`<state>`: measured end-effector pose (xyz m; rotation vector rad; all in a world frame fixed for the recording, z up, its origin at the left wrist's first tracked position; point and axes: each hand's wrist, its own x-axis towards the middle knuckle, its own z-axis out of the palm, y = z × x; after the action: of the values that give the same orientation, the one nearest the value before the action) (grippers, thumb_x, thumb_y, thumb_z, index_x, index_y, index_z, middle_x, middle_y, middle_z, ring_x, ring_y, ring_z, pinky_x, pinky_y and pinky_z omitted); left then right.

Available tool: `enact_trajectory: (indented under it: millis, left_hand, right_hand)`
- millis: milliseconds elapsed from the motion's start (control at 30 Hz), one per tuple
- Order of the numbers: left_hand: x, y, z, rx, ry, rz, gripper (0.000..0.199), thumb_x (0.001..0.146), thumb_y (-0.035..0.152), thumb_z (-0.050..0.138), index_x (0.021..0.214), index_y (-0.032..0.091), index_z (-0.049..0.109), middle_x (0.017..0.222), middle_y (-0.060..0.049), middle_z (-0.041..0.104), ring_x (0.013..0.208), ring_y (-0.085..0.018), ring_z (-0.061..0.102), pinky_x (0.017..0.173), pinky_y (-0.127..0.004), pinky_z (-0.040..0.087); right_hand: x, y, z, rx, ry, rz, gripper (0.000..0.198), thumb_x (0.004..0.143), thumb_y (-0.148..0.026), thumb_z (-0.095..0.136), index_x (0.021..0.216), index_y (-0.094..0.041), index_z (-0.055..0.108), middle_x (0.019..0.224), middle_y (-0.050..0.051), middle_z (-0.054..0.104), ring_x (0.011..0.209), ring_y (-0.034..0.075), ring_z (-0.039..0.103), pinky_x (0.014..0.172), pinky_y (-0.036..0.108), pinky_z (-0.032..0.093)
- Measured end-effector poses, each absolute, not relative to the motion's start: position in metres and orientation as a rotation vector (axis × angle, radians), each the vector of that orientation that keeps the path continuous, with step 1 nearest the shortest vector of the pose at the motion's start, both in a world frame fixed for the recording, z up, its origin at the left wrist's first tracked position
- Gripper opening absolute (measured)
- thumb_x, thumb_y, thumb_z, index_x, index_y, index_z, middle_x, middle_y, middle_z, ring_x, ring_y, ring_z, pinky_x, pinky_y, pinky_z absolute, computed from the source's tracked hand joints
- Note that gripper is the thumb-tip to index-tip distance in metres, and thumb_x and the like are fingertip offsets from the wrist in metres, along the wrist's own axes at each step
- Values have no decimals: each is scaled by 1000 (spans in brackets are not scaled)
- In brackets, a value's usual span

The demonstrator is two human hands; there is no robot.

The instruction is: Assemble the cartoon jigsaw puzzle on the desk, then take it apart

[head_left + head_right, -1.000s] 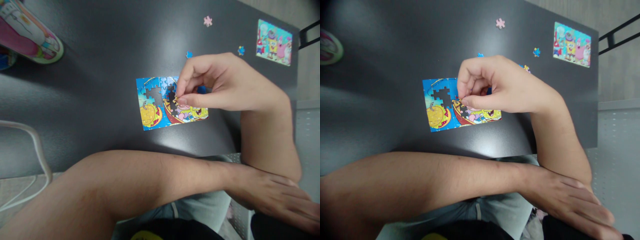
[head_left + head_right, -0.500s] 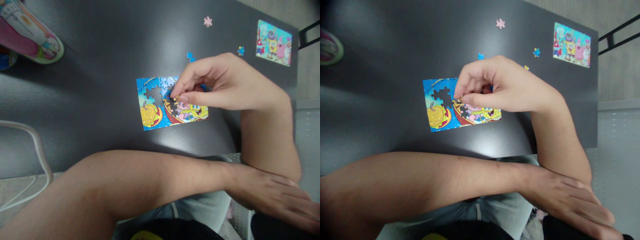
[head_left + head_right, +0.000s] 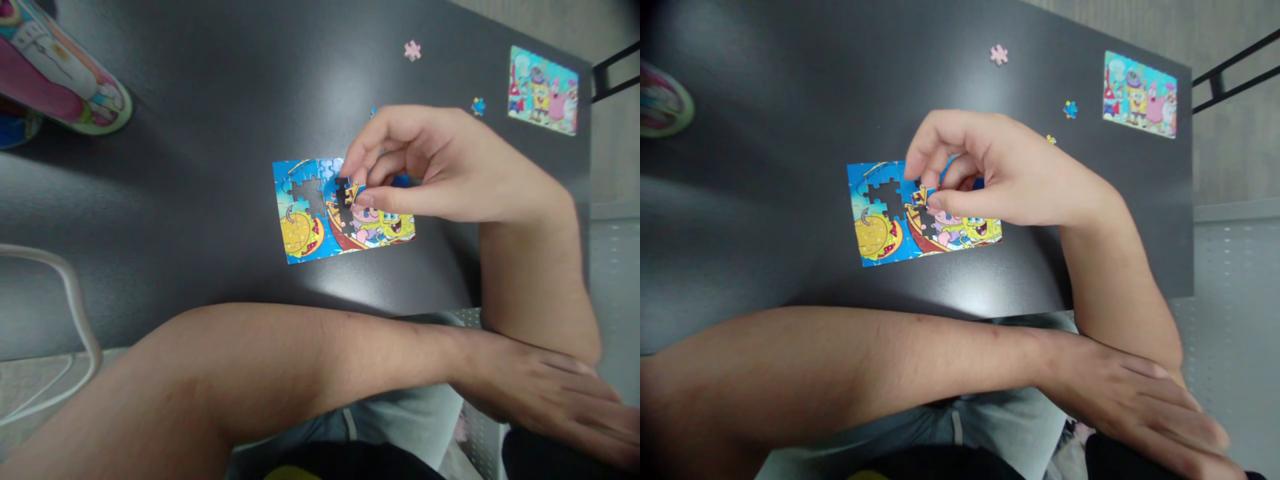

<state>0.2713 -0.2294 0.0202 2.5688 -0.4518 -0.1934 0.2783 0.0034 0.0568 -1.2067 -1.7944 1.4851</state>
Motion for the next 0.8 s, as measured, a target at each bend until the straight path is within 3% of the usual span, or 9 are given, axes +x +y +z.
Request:
enact_trajectory:
  millis: [100,200,267,300,367,467,633,700,800]
  left_hand:
    - [262,-217,20,2485,-439,-129,86,65,48,63,142,68,97,140,-3,90,144,-35,91,50,-31,58]
    - [238,-171,21,2295,-559,91,88,71,46,58,148,71,92,157,9,87,168,-27,79,56,-27,62]
    - [222,-141,25,2232,-777,272,95,88,34,46,172,62,79,184,20,71,188,-10,55,74,-19,66]
    - [215,-131,27,2287,-842,293,99,93,24,37,182,50,72,192,18,66,189,-7,52,91,-20,67]
    - [205,-119,32,2414,-909,302,104,97,11,27,195,29,56,201,10,58,190,-4,48,134,-20,47]
    - [201,-119,37,2528,-960,282,102,97,10,35,199,11,43,209,-2,49,192,-10,46,150,-20,25]
    - [205,-122,45,2376,-923,271,100,103,30,59,195,-5,44,190,-24,65,177,-21,64,142,-25,46]
    - [204,-131,49,2378,-721,231,96,99,25,66,194,12,61,173,-19,71,157,-21,77,124,-26,61]
    - [193,-163,46,2462,-402,52,70,92,28,80,159,43,90,142,-10,68,123,-27,86,91,-34,70]
  right_hand:
    - [282,3,57,-1201,-1811,1498,25,104,-17,103,119,-32,91,115,-2,94,98,19,87,91,30,71]
    - [285,4,56,-1185,-1864,1470,22,105,-16,101,117,-33,94,109,-2,94,96,21,86,90,32,70]
    - [285,6,54,-1178,-1909,1459,18,107,-19,99,118,-33,96,111,-1,96,99,23,87,93,35,69]
    - [285,8,53,-1168,-1922,1449,14,109,-22,100,119,-31,97,112,0,97,100,23,87,93,36,68]
    - [285,11,50,-1142,-1927,1409,11,109,-33,102,117,-27,97,109,2,97,97,23,85,87,36,65]
    - [284,15,44,-1133,-1910,1397,23,105,-42,106,116,-24,96,102,5,95,91,23,84,77,33,63]
    - [285,23,36,-1110,-1849,1471,25,102,-38,106,116,-22,91,100,5,94,86,20,84,73,30,65]
    - [284,25,33,-1101,-1831,1493,24,99,-34,106,114,-23,91,100,5,95,87,20,85,74,30,67]
    - [283,27,28,-1073,-1825,1498,25,94,-31,107,111,-25,92,95,3,94,83,20,85,72,30,66]
